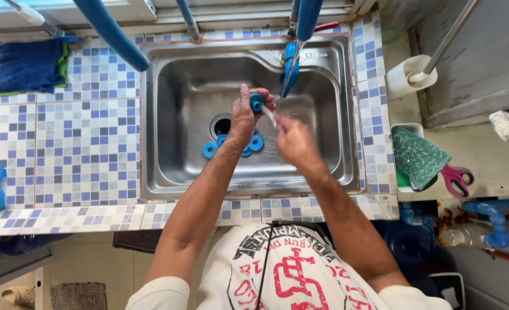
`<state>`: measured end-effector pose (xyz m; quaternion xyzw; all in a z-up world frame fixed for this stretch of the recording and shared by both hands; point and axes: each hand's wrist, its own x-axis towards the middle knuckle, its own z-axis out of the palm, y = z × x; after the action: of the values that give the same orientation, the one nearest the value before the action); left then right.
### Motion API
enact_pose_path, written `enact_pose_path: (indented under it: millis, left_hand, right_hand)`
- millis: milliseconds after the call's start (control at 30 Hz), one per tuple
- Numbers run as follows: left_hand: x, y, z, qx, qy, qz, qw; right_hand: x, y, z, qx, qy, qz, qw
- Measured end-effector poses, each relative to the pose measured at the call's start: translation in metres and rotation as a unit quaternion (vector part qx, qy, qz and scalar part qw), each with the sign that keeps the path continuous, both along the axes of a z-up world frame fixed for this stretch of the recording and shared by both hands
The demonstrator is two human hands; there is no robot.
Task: The person is manually cleaning blue bottle caps using a toothbrush and water in a sink.
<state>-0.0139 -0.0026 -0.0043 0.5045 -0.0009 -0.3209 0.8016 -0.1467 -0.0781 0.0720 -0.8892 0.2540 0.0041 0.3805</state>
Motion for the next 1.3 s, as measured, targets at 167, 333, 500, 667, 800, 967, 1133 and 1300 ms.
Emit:
enact_pose_path:
  millis: [167,333,500,667,800,967,1133,1300]
  left_hand:
    - [-0.005,-0.008,0.002,0.0,-0.078,-0.017,0.997]
    - [0.011,-0.011,0.002,-0.06,0.002,0.013,0.998]
    - [0.013,-0.005,0.022,-0.054,0.012,-0.002,0.998]
    - [0.009,-0.008,0.026,0.017,-0.116,-0.021,0.993]
    - [0.016,-0.008,0.033,-0.022,-0.101,-0.008,0.995]
    - [0.02,0.014,0.076,0.076,-0.116,-0.101,0.985]
    - [0.03,0.025,0.078,0.119,-0.107,-0.143,0.977]
    - [0.037,0.032,0.067,0.122,-0.078,-0.189,0.971]
  right_hand:
    - [0.029,-0.022,-0.052,0.256,-0.135,-0.132,0.948]
    - [0.018,0.013,-0.016,0.067,-0.069,-0.03,0.995]
    - [0.011,0.009,0.02,-0.158,0.14,0.03,0.977]
    - [0.03,-0.021,-0.017,-0.046,-0.051,-0.003,0.998]
    - [0.022,0.006,0.019,-0.073,0.075,0.017,0.994]
    - [0.018,-0.015,0.048,-0.335,-0.035,0.145,0.93]
    - [0.015,-0.019,0.036,-0.26,-0.089,0.156,0.949]
    - [0.018,-0.031,0.033,-0.136,-0.076,0.143,0.977]
